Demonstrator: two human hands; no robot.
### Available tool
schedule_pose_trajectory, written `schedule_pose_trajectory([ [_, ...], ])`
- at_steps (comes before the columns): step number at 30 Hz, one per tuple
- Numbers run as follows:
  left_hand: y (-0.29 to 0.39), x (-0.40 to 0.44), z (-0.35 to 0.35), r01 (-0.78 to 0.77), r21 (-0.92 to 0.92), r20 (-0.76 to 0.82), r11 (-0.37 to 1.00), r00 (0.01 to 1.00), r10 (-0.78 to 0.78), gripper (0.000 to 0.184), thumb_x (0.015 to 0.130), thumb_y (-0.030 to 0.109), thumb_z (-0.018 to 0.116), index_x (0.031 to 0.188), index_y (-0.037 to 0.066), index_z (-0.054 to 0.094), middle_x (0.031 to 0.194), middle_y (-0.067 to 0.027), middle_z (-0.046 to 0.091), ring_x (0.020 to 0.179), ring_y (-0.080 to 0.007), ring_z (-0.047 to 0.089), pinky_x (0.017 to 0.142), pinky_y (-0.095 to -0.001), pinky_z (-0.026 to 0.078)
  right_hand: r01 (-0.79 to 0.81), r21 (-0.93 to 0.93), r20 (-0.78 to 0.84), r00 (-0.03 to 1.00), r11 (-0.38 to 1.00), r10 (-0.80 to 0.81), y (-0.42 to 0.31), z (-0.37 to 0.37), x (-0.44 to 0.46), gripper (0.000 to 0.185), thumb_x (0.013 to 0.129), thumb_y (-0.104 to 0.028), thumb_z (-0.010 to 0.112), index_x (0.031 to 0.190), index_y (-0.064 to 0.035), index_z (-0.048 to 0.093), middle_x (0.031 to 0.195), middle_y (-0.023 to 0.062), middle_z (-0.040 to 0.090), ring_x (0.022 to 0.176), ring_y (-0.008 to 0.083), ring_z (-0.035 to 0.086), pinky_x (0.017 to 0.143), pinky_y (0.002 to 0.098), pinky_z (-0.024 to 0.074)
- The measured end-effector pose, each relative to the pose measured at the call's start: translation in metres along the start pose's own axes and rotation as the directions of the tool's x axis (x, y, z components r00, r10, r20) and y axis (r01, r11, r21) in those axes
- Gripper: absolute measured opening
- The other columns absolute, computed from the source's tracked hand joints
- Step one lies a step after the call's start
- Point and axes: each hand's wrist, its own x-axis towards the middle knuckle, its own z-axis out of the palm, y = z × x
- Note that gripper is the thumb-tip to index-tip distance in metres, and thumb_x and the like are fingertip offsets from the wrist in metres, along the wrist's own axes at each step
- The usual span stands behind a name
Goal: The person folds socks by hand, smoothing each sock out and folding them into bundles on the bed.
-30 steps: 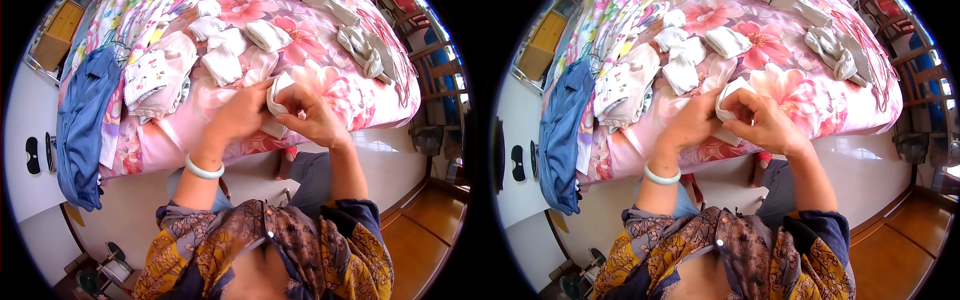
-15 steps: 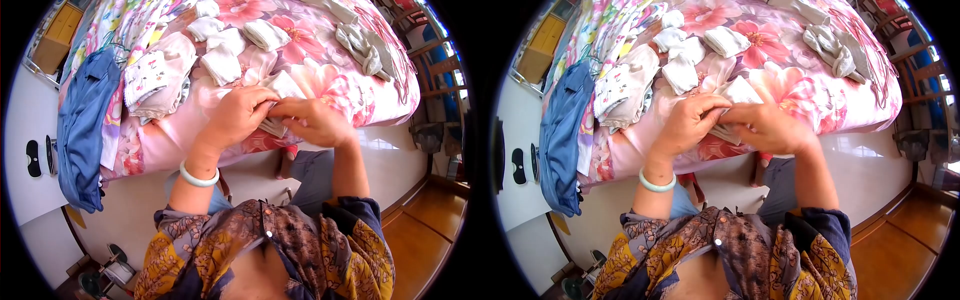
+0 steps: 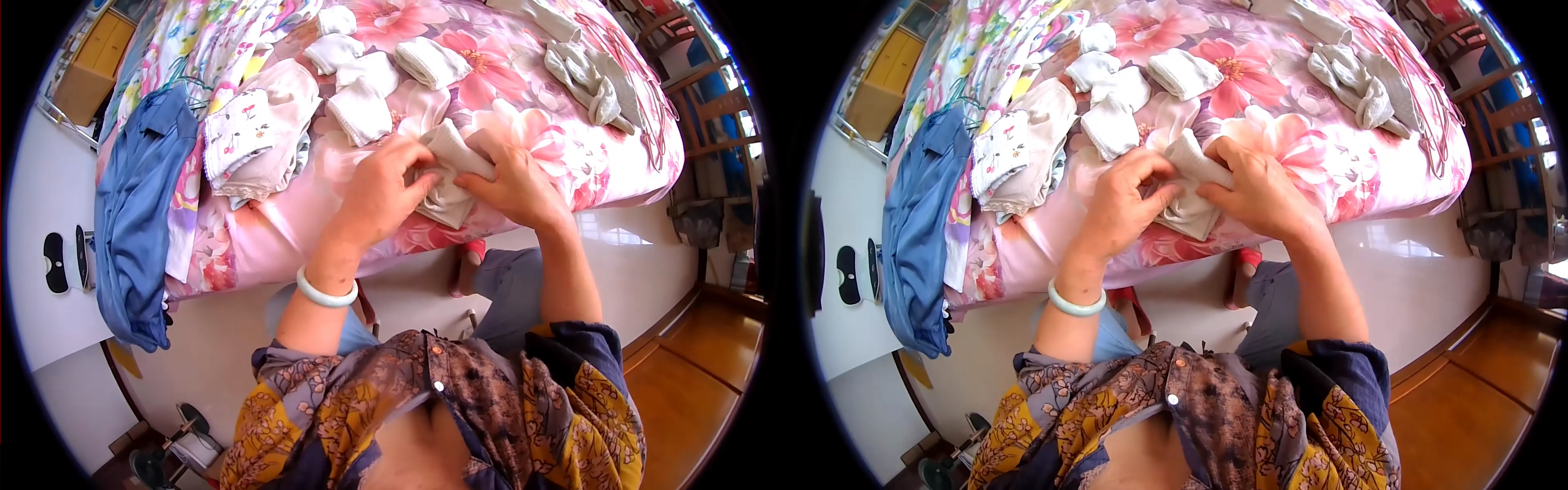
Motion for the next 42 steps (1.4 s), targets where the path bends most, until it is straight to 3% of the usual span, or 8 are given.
schedule_pose_trajectory([
  [3, 0.000, 0.000, 0.003, 0.046, 0.010, -0.175, 0.999, 0.984, -0.044, 0.060, 0.078, 0.009, 0.079, 0.128, 0.002, 0.047, 0.116, -0.0126, 0.058, 0.096, -0.0178, 0.058, 0.083, -0.0302, 0.050, 0.056, 0.130, -0.012, 0.998, 0.990, -0.055, -0.002, 0.000, -0.001, 0.029, 0.075, -0.011, 0.073, 0.100, -0.0030, 0.059, 0.088, 0.0142, 0.062, 0.082, 0.0289, 0.061, 0.074, 0.0387, 0.0464],
  [9, -0.002, 0.001, -0.003, 0.153, -0.634, 0.096, 0.758, 0.988, -0.119, 0.047, 0.081, 0.006, 0.075, 0.122, -0.001, 0.054, 0.109, -0.0070, 0.064, 0.096, -0.0127, 0.060, 0.081, -0.0266, 0.050, 0.240, 0.247, -0.025, 0.970, 0.939, -0.241, 0.010, 0.000, 0.001, 0.025, 0.074, -0.004, 0.074, 0.095, -0.0063, 0.061, 0.090, 0.0023, 0.057, 0.082, 0.0175, 0.052, 0.074, 0.0290, 0.0424],
  [12, -0.002, 0.003, -0.009, 0.281, -0.756, 0.195, 0.591, 0.959, -0.206, 0.030, 0.085, 0.003, 0.070, 0.113, -0.001, 0.061, 0.100, -0.0020, 0.065, 0.090, -0.0091, 0.060, 0.079, -0.0253, 0.051, 0.174, 0.647, -0.096, 0.984, 0.743, -0.148, 0.011, 0.009, 0.004, 0.025, 0.077, -0.007, 0.075, 0.098, -0.0055, 0.061, 0.094, -0.0008, 0.056, 0.088, 0.0107, 0.051, 0.077, 0.0266, 0.0418],
  [16, -0.003, 0.006, -0.005, 0.170, -0.767, 0.057, 0.618, 0.979, -0.198, 0.025, 0.087, -0.001, 0.067, 0.111, 0.002, 0.064, 0.099, -0.0010, 0.067, 0.091, -0.0091, 0.061, 0.082, -0.0253, 0.051, 0.047, 0.780, -0.081, 0.996, 0.624, 0.027, 0.004, 0.022, 0.007, 0.029, 0.084, -0.010, 0.072, 0.108, -0.0030, 0.058, 0.094, -0.0003, 0.057, 0.090, 0.0092, 0.051, 0.080, 0.0247, 0.0421],
  [22, -0.003, 0.008, 0.000, 0.105, -0.749, -0.037, 0.655, 0.979, -0.199, 0.018, 0.088, -0.004, 0.064, 0.105, 0.003, 0.063, 0.101, -0.0018, 0.066, 0.092, -0.0095, 0.061, 0.082, -0.0265, 0.051, 0.008, 0.788, 0.024, 0.999, 0.615, -0.044, 0.001, 0.021, 0.007, 0.024, 0.088, -0.007, 0.067, 0.110, -0.0032, 0.058, 0.096, -0.0015, 0.058, 0.089, 0.0078, 0.053, 0.079, 0.0242, 0.0440],
  [31, -0.005, 0.004, -0.006, 0.221, -0.936, 0.189, 0.273, 0.972, -0.138, 0.033, 0.089, -0.001, 0.060, 0.122, 0.001, 0.061, 0.114, -0.0079, 0.065, 0.104, -0.0185, 0.063, 0.092, -0.0331, 0.052, 0.009, 0.883, 0.018, 0.998, 0.469, -0.053, 0.016, 0.021, 0.009, 0.028, 0.085, 0.007, 0.056, 0.111, -0.0036, 0.061, 0.103, 0.0005, 0.062, 0.097, 0.0096, 0.058, 0.086, 0.0249, 0.0466],
  [35, -0.005, 0.006, -0.003, 0.229, -0.937, 0.193, 0.265, 0.969, -0.157, 0.024, 0.088, 0.001, 0.061, 0.112, 0.000, 0.067, 0.119, -0.0095, 0.063, 0.106, -0.0195, 0.062, 0.094, -0.0343, 0.051, 0.051, 0.911, -0.020, 0.997, 0.408, -0.079, 0.013, 0.018, 0.010, 0.033, 0.080, 0.013, 0.052, 0.107, -0.0018, 0.064, 0.107, 0.0024, 0.063, 0.099, 0.0111, 0.059, 0.088, 0.0253, 0.0468],
  [42, -0.005, 0.007, -0.001, 0.192, -0.945, 0.155, 0.266, 0.976, -0.155, 0.020, 0.087, -0.002, 0.060, 0.104, 0.001, 0.071, 0.125, -0.0113, 0.058, 0.110, -0.0218, 0.061, 0.096, -0.0359, 0.051, -0.001, 0.963, 0.020, 0.998, 0.269, -0.065, 0.018, 0.019, 0.010, 0.018, 0.090, 0.003, 0.054, 0.102, -0.0015, 0.068, 0.099, 0.0032, 0.066, 0.085, 0.0107, 0.062, 0.075, 0.0235, 0.0496],
])
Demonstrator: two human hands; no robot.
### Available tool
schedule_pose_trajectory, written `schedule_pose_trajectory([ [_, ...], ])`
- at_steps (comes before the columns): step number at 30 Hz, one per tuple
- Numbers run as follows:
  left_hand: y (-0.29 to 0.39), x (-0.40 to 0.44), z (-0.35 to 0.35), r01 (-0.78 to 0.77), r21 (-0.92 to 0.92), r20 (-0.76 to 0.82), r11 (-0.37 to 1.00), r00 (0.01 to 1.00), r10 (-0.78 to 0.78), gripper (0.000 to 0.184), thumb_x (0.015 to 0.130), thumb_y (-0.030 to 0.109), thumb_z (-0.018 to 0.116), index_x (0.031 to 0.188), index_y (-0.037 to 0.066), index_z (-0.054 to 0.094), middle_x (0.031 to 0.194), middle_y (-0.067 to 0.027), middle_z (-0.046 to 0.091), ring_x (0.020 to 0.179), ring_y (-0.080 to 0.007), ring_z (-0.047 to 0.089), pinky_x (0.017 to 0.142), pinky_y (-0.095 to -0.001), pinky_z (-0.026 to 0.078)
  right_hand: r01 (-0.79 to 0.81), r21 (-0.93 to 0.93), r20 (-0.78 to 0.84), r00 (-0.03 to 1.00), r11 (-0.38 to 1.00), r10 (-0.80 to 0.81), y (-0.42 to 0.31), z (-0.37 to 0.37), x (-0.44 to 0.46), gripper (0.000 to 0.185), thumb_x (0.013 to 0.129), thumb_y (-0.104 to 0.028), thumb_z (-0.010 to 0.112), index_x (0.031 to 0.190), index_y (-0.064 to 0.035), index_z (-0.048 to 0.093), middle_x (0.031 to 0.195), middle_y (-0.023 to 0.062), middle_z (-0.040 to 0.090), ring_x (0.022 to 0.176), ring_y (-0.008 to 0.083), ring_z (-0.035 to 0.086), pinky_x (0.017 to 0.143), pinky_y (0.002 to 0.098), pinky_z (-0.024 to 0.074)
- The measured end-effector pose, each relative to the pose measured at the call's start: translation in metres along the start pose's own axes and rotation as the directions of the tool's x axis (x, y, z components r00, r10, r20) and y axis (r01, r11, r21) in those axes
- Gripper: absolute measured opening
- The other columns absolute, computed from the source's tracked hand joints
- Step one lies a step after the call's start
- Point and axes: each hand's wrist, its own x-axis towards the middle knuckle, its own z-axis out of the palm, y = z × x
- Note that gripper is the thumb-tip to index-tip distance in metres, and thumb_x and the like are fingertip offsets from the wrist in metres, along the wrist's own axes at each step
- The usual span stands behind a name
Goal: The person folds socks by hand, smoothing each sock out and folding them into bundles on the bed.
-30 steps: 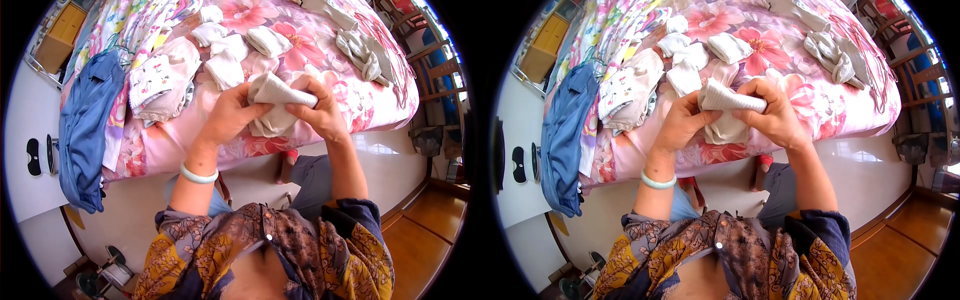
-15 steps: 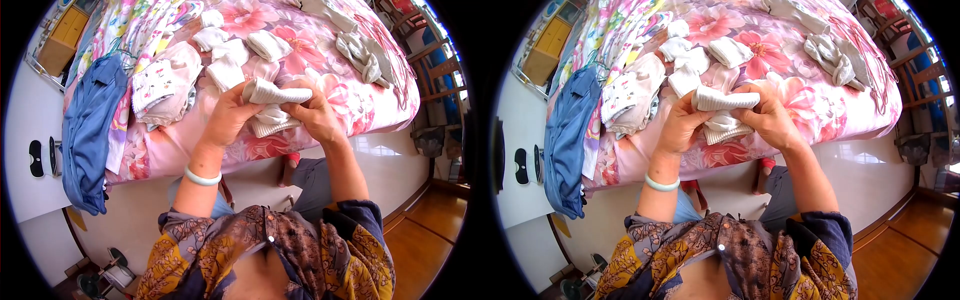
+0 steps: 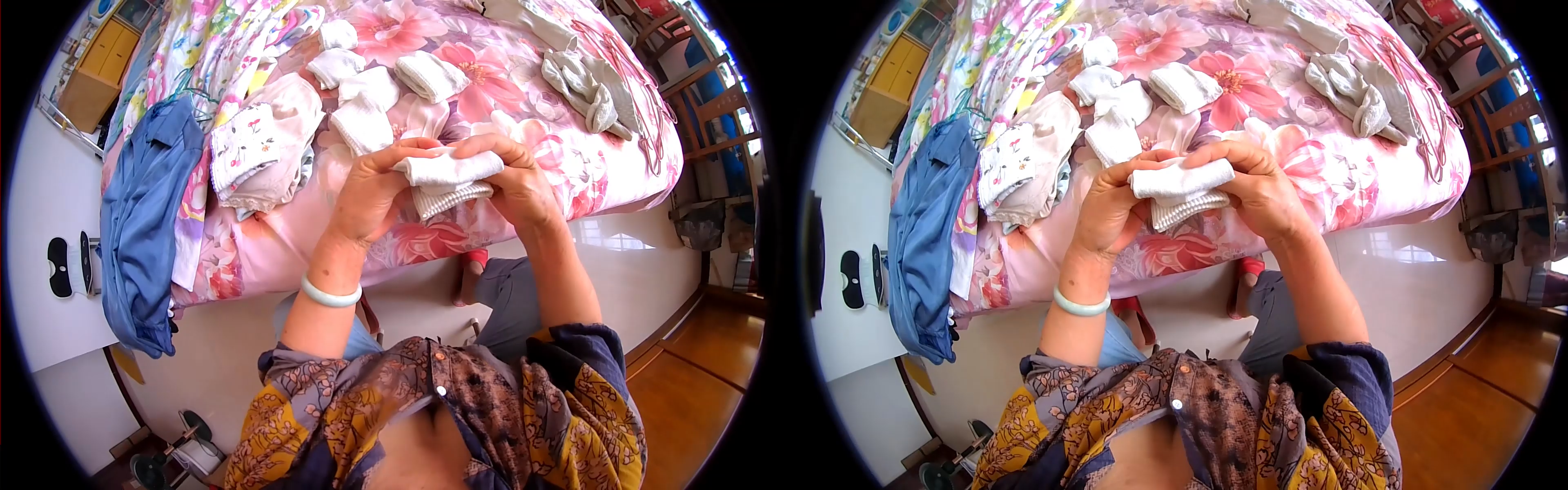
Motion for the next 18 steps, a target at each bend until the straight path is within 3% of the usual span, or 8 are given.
schedule_pose_trajectory([
  [1, 0.000, 0.001, 0.000, -0.009, -0.009, -0.001, 1.000, 1.000, 0.009, 0.020, 0.086, -0.003, 0.060, 0.102, 0.001, 0.071, 0.126, -0.0116, 0.058, 0.110, -0.0223, 0.061, 0.096, -0.0362, 0.051, -0.012, 0.018, 0.011, 1.000, 1.000, 0.011, 0.002, -0.003, 0.000, 0.017, 0.091, 0.001, 0.055, 0.100, -0.0019, 0.068, 0.097, 0.0031, 0.066, 0.082, 0.0104, 0.062, 0.073, 0.0232, 0.0497],
  [4, 0.001, -0.001, -0.002, -0.013, 0.035, 0.016, 0.999, 1.000, 0.013, 0.033, 0.087, 0.011, 0.065, 0.119, 0.003, 0.063, 0.130, -0.0123, 0.055, 0.115, -0.0244, 0.058, 0.099, -0.0397, 0.049, 0.005, 0.003, -0.016, 1.000, 1.000, -0.005, 0.003, -0.008, 0.001, 0.016, 0.092, 0.001, 0.054, 0.095, -0.0024, 0.069, 0.094, 0.0033, 0.066, 0.074, 0.0102, 0.061, 0.069, 0.0230, 0.0498],
  [8, 0.015, -0.005, 0.007, 0.062, -0.154, -0.009, 0.986, 0.998, -0.064, 0.063, 0.089, 0.026, 0.066, 0.142, 0.005, 0.039, 0.130, -0.0104, 0.053, 0.116, -0.0221, 0.055, 0.095, -0.0382, 0.050, 0.076, -0.125, -0.052, 0.995, 0.989, -0.083, -0.004, 0.000, 0.001, 0.021, 0.089, 0.008, 0.050, 0.091, -0.0027, 0.069, 0.095, 0.0046, 0.066, 0.072, 0.0103, 0.060, 0.065, 0.0235, 0.0486],
  [10, 0.010, -0.004, 0.010, 0.046, -0.189, -0.016, 0.981, 0.999, -0.050, 0.072, 0.089, 0.033, 0.066, 0.144, 0.006, 0.031, 0.131, -0.0111, 0.052, 0.118, -0.0225, 0.054, 0.096, -0.0388, 0.049, 0.227, -0.433, 0.005, 0.968, 0.872, -0.250, 0.005, -0.001, 0.004, 0.029, 0.084, 0.012, 0.045, 0.091, -0.0028, 0.068, 0.098, 0.0056, 0.065, 0.072, 0.0102, 0.060, 0.063, 0.0233, 0.0476],
  [11, 0.007, -0.007, 0.016, 0.042, -0.197, -0.067, 0.979, 0.996, -0.056, 0.054, 0.091, 0.026, 0.064, 0.136, 0.004, 0.041, 0.124, -0.0101, 0.055, 0.113, -0.0205, 0.056, 0.095, -0.0362, 0.048, 0.295, -0.567, 0.055, 0.945, 0.769, -0.322, 0.007, -0.002, 0.005, 0.033, 0.082, 0.014, 0.042, 0.090, -0.0028, 0.068, 0.100, 0.0060, 0.065, 0.072, 0.0102, 0.059, 0.062, 0.0232, 0.0471],
  [14, -0.001, -0.003, 0.018, 0.066, -0.008, -0.245, 0.998, 0.967, -0.066, 0.047, 0.091, 0.020, 0.065, 0.130, 0.003, 0.044, 0.117, -0.0079, 0.057, 0.107, -0.0179, 0.058, 0.094, -0.0346, 0.048, 0.235, -0.652, 0.058, 0.963, 0.721, -0.262, 0.000, 0.007, 0.000, 0.041, 0.076, 0.016, 0.036, 0.089, -0.0043, 0.069, 0.107, 0.0073, 0.063, 0.079, 0.0118, 0.060, 0.067, 0.0242, 0.0475],
  [15, -0.002, -0.002, 0.016, 0.033, 0.028, -0.250, 0.999, 0.968, -0.025, 0.046, 0.090, 0.017, 0.066, 0.128, 0.002, 0.045, 0.116, -0.0074, 0.057, 0.106, -0.0170, 0.058, 0.093, -0.0337, 0.048, 0.217, -0.622, 0.065, 0.972, 0.752, -0.227, 0.001, 0.003, -0.001, 0.045, 0.074, 0.015, 0.036, 0.101, -0.0042, 0.068, 0.109, 0.0083, 0.063, 0.086, 0.0138, 0.059, 0.073, 0.0262, 0.0481],
  [18, -0.001, -0.001, 0.013, -0.066, 0.137, -0.255, 0.988, 0.962, 0.100, 0.043, 0.087, 0.006, 0.068, 0.125, 0.000, 0.048, 0.111, -0.0059, 0.059, 0.102, -0.0145, 0.058, 0.090, -0.0310, 0.049, -0.001, -0.235, 0.020, 1.000, 0.972, 0.006, -0.003, -0.003, -0.004, 0.052, 0.074, 0.012, 0.039, 0.119, -0.0036, 0.060, 0.112, 0.0112, 0.062, 0.094, 0.0161, 0.059, 0.079, 0.0277, 0.0474],
])
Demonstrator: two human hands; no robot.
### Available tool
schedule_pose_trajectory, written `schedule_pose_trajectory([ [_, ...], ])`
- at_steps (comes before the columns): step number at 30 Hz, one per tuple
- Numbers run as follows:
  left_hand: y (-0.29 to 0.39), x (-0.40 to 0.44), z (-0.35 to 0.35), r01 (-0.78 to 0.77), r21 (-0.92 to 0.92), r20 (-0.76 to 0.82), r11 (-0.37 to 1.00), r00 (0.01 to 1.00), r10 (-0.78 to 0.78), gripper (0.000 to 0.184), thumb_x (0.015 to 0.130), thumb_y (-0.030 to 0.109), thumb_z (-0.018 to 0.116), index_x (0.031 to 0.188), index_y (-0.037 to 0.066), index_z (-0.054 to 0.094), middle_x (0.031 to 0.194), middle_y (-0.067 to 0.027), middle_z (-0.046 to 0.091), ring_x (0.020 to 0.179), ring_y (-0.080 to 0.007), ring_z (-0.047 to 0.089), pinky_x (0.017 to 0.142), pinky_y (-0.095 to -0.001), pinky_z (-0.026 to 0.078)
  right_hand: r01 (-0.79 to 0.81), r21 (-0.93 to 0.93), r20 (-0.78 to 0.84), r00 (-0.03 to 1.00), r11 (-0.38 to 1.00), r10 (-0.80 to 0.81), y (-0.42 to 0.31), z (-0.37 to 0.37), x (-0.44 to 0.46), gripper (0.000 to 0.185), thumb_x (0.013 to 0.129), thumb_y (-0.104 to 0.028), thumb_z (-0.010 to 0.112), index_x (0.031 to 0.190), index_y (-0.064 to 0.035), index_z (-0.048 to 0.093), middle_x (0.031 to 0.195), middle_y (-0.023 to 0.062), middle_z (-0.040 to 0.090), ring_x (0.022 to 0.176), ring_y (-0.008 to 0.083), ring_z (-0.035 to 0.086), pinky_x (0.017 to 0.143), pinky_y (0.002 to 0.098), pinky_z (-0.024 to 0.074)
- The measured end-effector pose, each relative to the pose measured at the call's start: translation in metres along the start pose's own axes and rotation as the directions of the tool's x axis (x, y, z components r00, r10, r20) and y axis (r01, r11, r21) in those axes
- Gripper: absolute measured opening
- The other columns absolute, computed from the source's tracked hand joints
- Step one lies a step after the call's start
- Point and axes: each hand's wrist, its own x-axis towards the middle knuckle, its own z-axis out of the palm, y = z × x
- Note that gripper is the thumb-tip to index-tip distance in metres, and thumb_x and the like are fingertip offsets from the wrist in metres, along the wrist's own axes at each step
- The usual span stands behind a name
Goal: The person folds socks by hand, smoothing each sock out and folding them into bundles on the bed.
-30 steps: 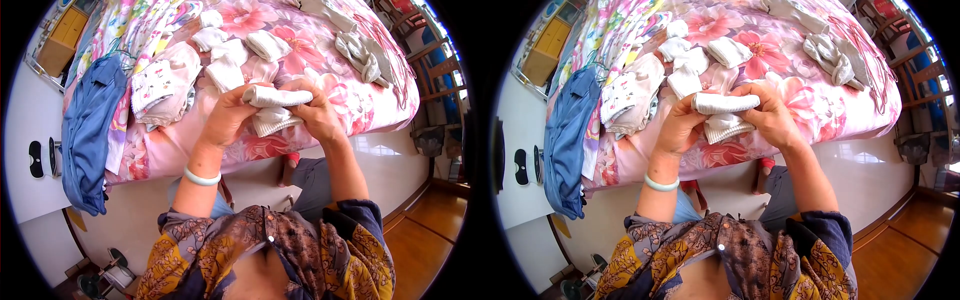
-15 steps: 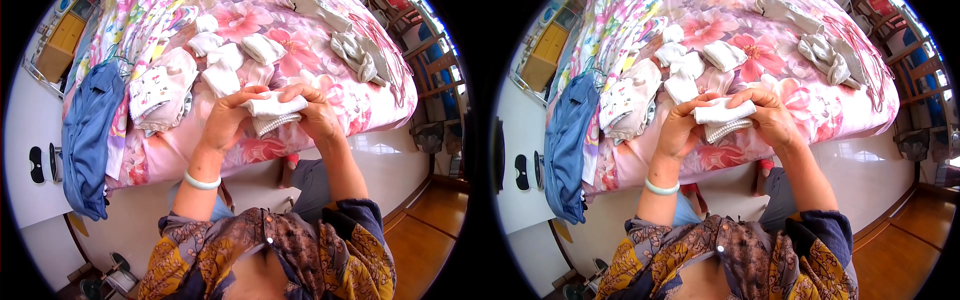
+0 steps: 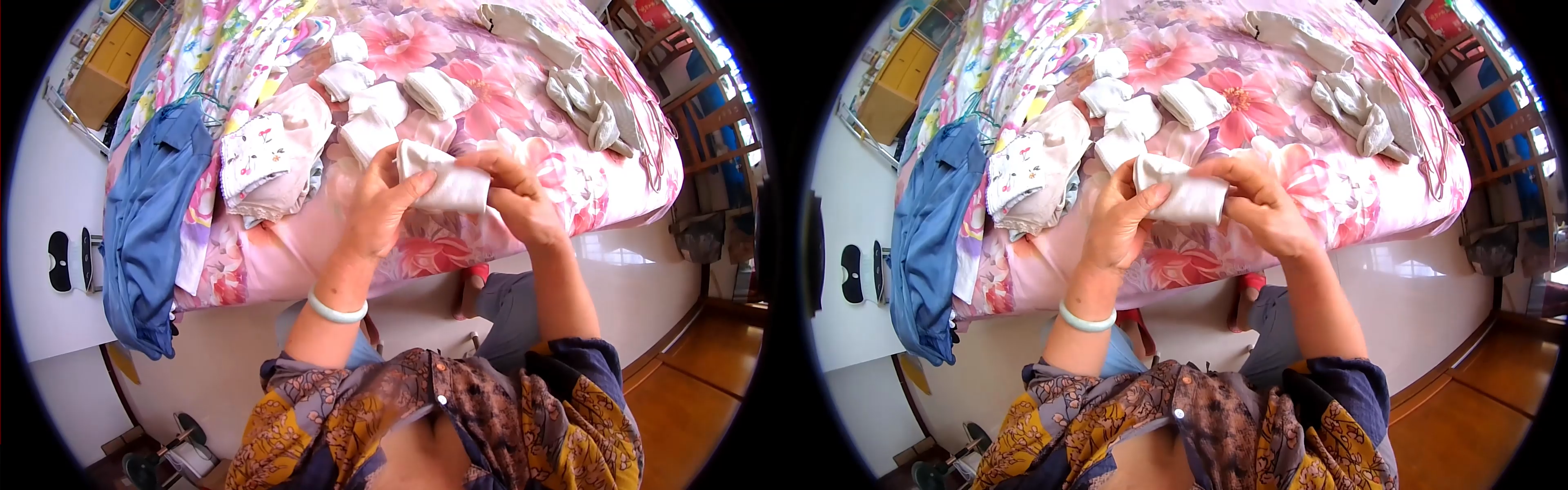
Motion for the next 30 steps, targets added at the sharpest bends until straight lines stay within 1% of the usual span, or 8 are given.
schedule_pose_trajectory([
  [2, 0.013, -0.003, -0.001, -0.027, 0.134, 0.082, 0.991, 0.996, 0.016, 0.040, 0.084, 0.003, 0.070, 0.121, 0.000, 0.053, 0.107, -0.0059, 0.063, 0.095, -0.0132, 0.061, 0.084, -0.0276, 0.051, -0.091, 0.134, 0.127, 0.989, 0.987, 0.074, -0.012, -0.014, 0.004, 0.049, 0.084, -0.010, 0.052, 0.132, -0.0011, 0.049, 0.116, 0.0164, 0.061, 0.103, 0.0210, 0.059, 0.090, 0.0324, 0.0449],
  [6, 0.019, -0.008, 0.005, -0.044, 0.313, 0.195, 0.949, 0.981, -0.019, 0.038, 0.083, 0.002, 0.073, 0.117, -0.002, 0.057, 0.104, -0.0059, 0.066, 0.094, -0.0112, 0.062, 0.084, -0.0253, 0.051, 0.031, -0.110, 0.213, 0.977, 0.993, -0.007, 0.004, -0.014, 0.003, 0.059, 0.092, -0.040, 0.059, 0.131, 0.0026, 0.048, 0.110, 0.0129, 0.062, 0.103, 0.0191, 0.058, 0.094, 0.0313, 0.0422],
  [10, 0.006, -0.010, 0.009, -0.371, 0.698, 0.279, 0.613, 0.929, 0.245, 0.042, 0.080, 0.004, 0.074, 0.118, -0.001, 0.057, 0.098, -0.0098, 0.062, 0.090, -0.0197, 0.061, 0.081, -0.0300, 0.050, -0.006, -0.670, -0.088, 0.994, 0.742, -0.071, 0.006, 0.023, 0.000, 0.038, 0.094, -0.036, 0.060, 0.106, 0.0005, 0.060, 0.092, 0.0075, 0.062, 0.080, 0.0150, 0.055, 0.070, 0.0327, 0.0453],
  [11, 0.005, -0.011, 0.012, -0.448, 0.736, 0.320, 0.508, 0.891, 0.322, 0.044, 0.078, 0.003, 0.073, 0.119, 0.001, 0.057, 0.099, -0.0128, 0.059, 0.090, -0.0226, 0.060, 0.081, -0.0314, 0.049, 0.056, -0.628, -0.099, 0.984, 0.776, -0.151, 0.010, 0.026, 0.002, 0.034, 0.095, -0.034, 0.059, 0.102, 0.0001, 0.060, 0.089, 0.0071, 0.061, 0.077, 0.0150, 0.054, 0.069, 0.0328, 0.0449],
  [16, -0.004, -0.016, 0.024, -0.316, 0.504, 0.174, 0.804, 0.949, 0.264, 0.063, 0.078, 0.006, 0.076, 0.132, 0.001, 0.042, 0.112, -0.0097, 0.053, 0.099, -0.0183, 0.056, 0.088, -0.0318, 0.048, 0.270, -0.472, -0.275, 0.859, 0.839, -0.432, 0.020, 0.031, 0.008, 0.024, 0.099, -0.025, 0.055, 0.099, -0.0021, 0.061, 0.077, 0.0038, 0.059, 0.070, 0.0136, 0.053, 0.065, 0.0308, 0.0448],
  [18, -0.007, -0.018, 0.028, -0.335, 0.417, 0.168, 0.845, 0.942, 0.290, 0.071, 0.080, 0.007, 0.077, 0.137, 0.001, 0.035, 0.113, -0.0065, 0.052, 0.104, -0.0156, 0.055, 0.091, -0.0300, 0.048, 0.240, -0.329, -0.368, 0.858, 0.913, -0.358, 0.013, 0.032, 0.004, 0.024, 0.100, -0.025, 0.053, 0.100, -0.0026, 0.061, 0.082, 0.0003, 0.060, 0.074, 0.0083, 0.052, 0.065, 0.0254, 0.0443],
  [23, -0.019, -0.026, 0.036, -0.441, 0.525, 0.089, 0.728, 0.879, 0.469, 0.061, 0.076, 0.020, 0.082, 0.120, -0.001, 0.046, 0.107, -0.0098, 0.055, 0.095, -0.0172, 0.054, 0.088, -0.0316, 0.046, 0.346, -0.313, -0.391, 0.801, 0.884, -0.452, 0.013, 0.023, 0.005, 0.034, 0.103, -0.030, 0.045, 0.108, -0.0003, 0.062, 0.092, 0.0006, 0.064, 0.082, 0.0061, 0.056, 0.071, 0.0213, 0.0461],
  [30, -0.021, -0.027, 0.039, -0.366, 0.490, 0.110, 0.791, 0.926, 0.360, 0.045, 0.077, 0.018, 0.081, 0.108, 0.000, 0.055, 0.098, -0.0048, 0.057, 0.087, -0.0135, 0.052, 0.080, -0.0290, 0.045, 0.386, -0.271, -0.403, 0.787, 0.882, -0.468, 0.023, 0.018, 0.007, 0.037, 0.103, -0.033, 0.043, 0.109, 0.0000, 0.060, 0.092, 0.0030, 0.065, 0.081, 0.0085, 0.058, 0.070, 0.0228, 0.0466],
])
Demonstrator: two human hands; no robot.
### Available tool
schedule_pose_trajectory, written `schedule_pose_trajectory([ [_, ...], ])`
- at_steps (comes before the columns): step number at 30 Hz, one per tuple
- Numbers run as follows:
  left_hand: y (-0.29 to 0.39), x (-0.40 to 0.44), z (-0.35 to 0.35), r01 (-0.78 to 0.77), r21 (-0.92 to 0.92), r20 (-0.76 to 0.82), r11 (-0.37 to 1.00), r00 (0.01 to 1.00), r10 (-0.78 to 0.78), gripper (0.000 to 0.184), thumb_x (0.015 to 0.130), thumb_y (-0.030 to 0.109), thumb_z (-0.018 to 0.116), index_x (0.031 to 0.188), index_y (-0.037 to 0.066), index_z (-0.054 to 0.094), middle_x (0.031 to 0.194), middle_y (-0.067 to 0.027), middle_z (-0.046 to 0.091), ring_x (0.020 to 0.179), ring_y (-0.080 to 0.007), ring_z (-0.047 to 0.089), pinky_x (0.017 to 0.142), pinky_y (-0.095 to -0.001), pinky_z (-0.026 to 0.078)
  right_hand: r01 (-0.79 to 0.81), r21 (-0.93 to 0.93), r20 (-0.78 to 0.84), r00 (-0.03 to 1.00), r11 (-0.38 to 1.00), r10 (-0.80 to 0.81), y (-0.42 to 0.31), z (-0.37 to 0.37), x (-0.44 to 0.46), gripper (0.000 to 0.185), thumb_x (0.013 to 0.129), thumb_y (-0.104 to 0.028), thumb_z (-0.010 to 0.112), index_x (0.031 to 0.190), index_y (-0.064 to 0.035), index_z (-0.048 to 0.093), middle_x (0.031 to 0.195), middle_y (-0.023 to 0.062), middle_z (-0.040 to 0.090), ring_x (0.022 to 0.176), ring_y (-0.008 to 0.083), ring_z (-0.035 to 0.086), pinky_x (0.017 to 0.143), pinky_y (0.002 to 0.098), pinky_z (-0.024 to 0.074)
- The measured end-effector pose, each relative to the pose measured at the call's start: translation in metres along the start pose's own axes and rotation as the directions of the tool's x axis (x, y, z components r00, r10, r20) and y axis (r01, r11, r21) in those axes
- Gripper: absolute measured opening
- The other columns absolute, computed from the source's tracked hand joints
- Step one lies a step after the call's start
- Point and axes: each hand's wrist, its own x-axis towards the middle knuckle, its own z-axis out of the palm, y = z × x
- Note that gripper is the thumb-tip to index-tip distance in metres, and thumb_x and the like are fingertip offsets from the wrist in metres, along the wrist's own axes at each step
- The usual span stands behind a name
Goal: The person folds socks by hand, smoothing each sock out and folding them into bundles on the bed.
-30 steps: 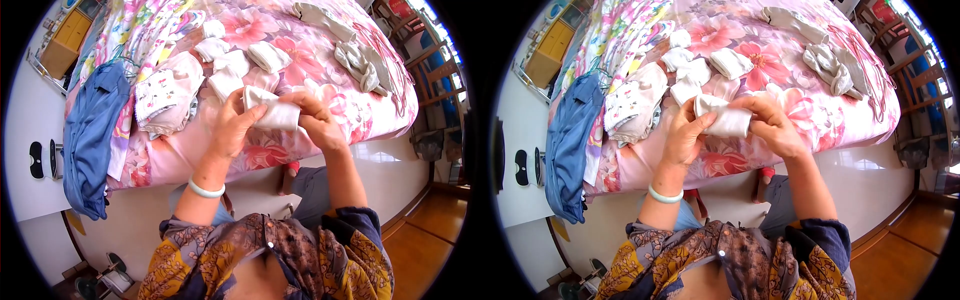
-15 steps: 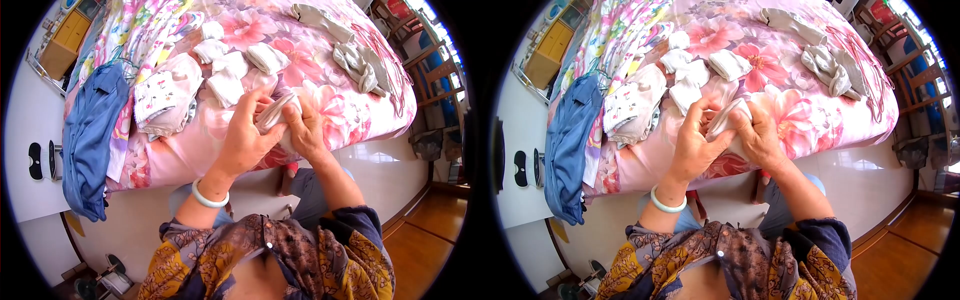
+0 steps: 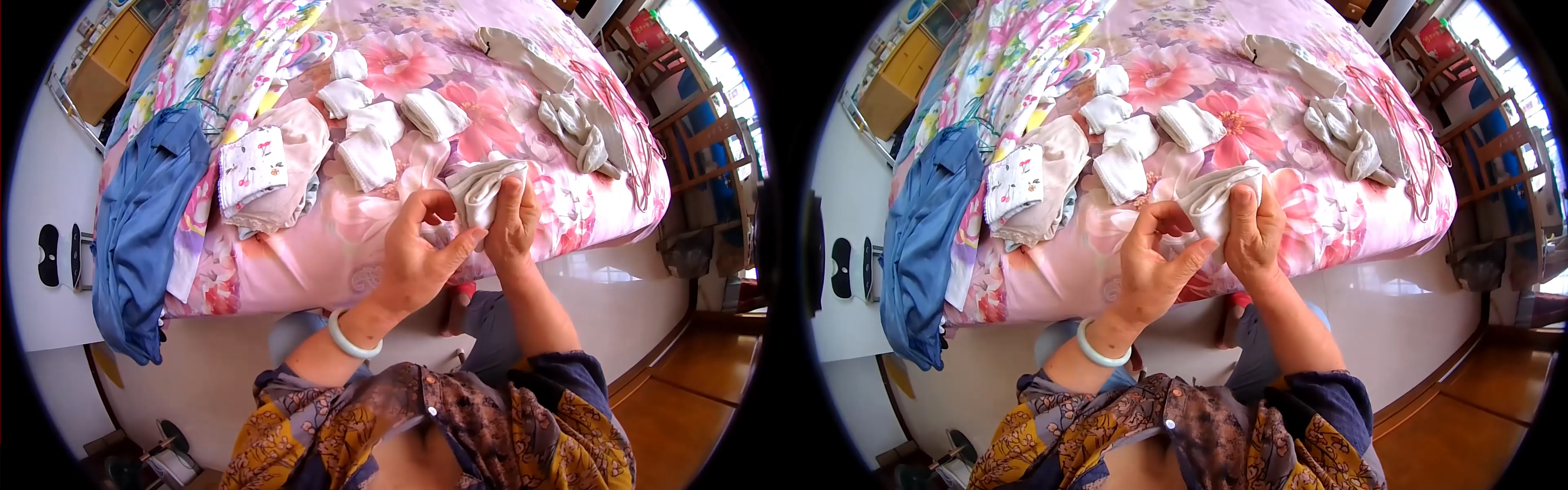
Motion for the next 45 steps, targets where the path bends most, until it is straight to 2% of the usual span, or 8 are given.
schedule_pose_trajectory([
  [12, -0.005, 0.005, -0.003, 0.093, -0.033, 0.021, 0.995, 0.996, -0.092, 0.040, 0.077, 0.018, 0.080, 0.106, 0.001, 0.058, 0.093, -0.0026, 0.059, 0.081, -0.0099, 0.053, 0.073, -0.0248, 0.045, 0.044, -0.157, 0.047, 0.998, 0.987, -0.037, -0.011, 0.013, -0.003, 0.034, 0.101, -0.034, 0.050, 0.103, -0.0011, 0.059, 0.086, 0.0013, 0.060, 0.076, 0.0103, 0.053, 0.067, 0.0256, 0.0443],
  [16, -0.001, 0.010, -0.012, 0.234, -0.379, 0.102, 0.895, 0.972, -0.211, 0.029, 0.085, 0.008, 0.071, 0.109, 0.001, 0.058, 0.102, -0.0043, 0.064, 0.091, -0.0103, 0.059, 0.080, -0.0254, 0.049, 0.069, -0.237, 0.123, 0.992, 0.969, -0.040, -0.010, 0.008, 0.001, 0.048, 0.102, -0.044, 0.041, 0.107, 0.0004, 0.058, 0.090, 0.0050, 0.062, 0.082, 0.0138, 0.057, 0.075, 0.0301, 0.0462],
  [18, -0.002, 0.019, -0.023, 0.296, -0.554, 0.205, 0.778, 0.954, -0.218, 0.032, 0.086, -0.001, 0.067, 0.116, 0.001, 0.057, 0.110, -0.0054, 0.064, 0.099, -0.0123, 0.061, 0.086, -0.0282, 0.050, -0.278, 0.370, 0.174, 0.958, 0.886, 0.228, -0.011, 0.012, 0.008, 0.058, 0.102, -0.047, 0.033, 0.116, 0.0045, 0.057, 0.103, 0.0121, 0.065, 0.092, 0.0191, 0.062, 0.086, 0.0328, 0.0485],
  [19, -0.003, 0.022, -0.030, 0.368, -0.612, 0.266, 0.700, 0.929, -0.256, 0.038, 0.085, -0.003, 0.067, 0.121, 0.002, 0.056, 0.113, -0.0058, 0.065, 0.102, -0.0132, 0.061, 0.087, -0.0290, 0.051, -0.418, 0.308, 0.285, 0.898, 0.855, 0.336, -0.014, 0.006, 0.014, 0.056, 0.101, -0.045, 0.036, 0.118, 0.0048, 0.056, 0.106, 0.0124, 0.065, 0.094, 0.0194, 0.062, 0.087, 0.0327, 0.0483],
  [23, 0.007, 0.025, -0.039, 0.461, -0.599, 0.346, 0.655, 0.886, -0.307, 0.043, 0.084, -0.003, 0.068, 0.125, 0.003, 0.057, 0.113, -0.0059, 0.065, 0.103, -0.0144, 0.062, 0.089, -0.0300, 0.052, -0.578, 0.048, 0.475, 0.731, 0.815, 0.491, -0.029, -0.006, 0.016, 0.046, 0.099, -0.036, 0.047, 0.120, 0.0034, 0.059, 0.113, 0.0087, 0.063, 0.103, 0.0165, 0.059, 0.091, 0.0290, 0.0453],
  [31, 0.000, 0.021, -0.041, 0.519, -0.556, 0.449, 0.650, 0.845, -0.291, 0.045, 0.081, -0.006, 0.069, 0.124, 0.003, 0.060, 0.110, -0.0054, 0.067, 0.102, -0.0140, 0.063, 0.090, -0.0295, 0.051, -0.629, 0.263, 0.518, 0.732, 0.731, 0.443, -0.020, -0.015, 0.013, 0.019, 0.094, -0.020, 0.057, 0.102, -0.0024, 0.061, 0.096, 0.0025, 0.062, 0.088, 0.0106, 0.057, 0.083, 0.0266, 0.0463],
  [35, 0.001, 0.023, -0.043, 0.511, -0.528, 0.453, 0.678, 0.845, -0.285, 0.040, 0.082, -0.007, 0.067, 0.119, 0.004, 0.061, 0.108, -0.0035, 0.067, 0.100, -0.0117, 0.062, 0.090, -0.0285, 0.050, -0.544, 0.553, 0.466, 0.830, 0.631, 0.307, -0.023, -0.011, 0.017, 0.011, 0.096, -0.015, 0.052, 0.094, -0.0056, 0.057, 0.086, 0.0023, 0.061, 0.079, 0.0097, 0.056, 0.075, 0.0246, 0.0445],
  [45, -0.005, 0.025, -0.048, 0.304, -0.253, 0.284, 0.919, 0.931, -0.229, 0.030, 0.084, -0.007, 0.066, 0.112, 0.003, 0.061, 0.103, -0.0019, 0.066, 0.093, -0.0083, 0.061, 0.084, -0.0236, 0.050, -0.632, 0.204, 0.523, 0.716, 0.748, 0.463, -0.021, -0.016, 0.020, 0.023, 0.086, -0.018, 0.071, 0.097, -0.0031, 0.058, 0.087, -0.0002, 0.060, 0.077, 0.0063, 0.052, 0.068, 0.0218, 0.0400],
])
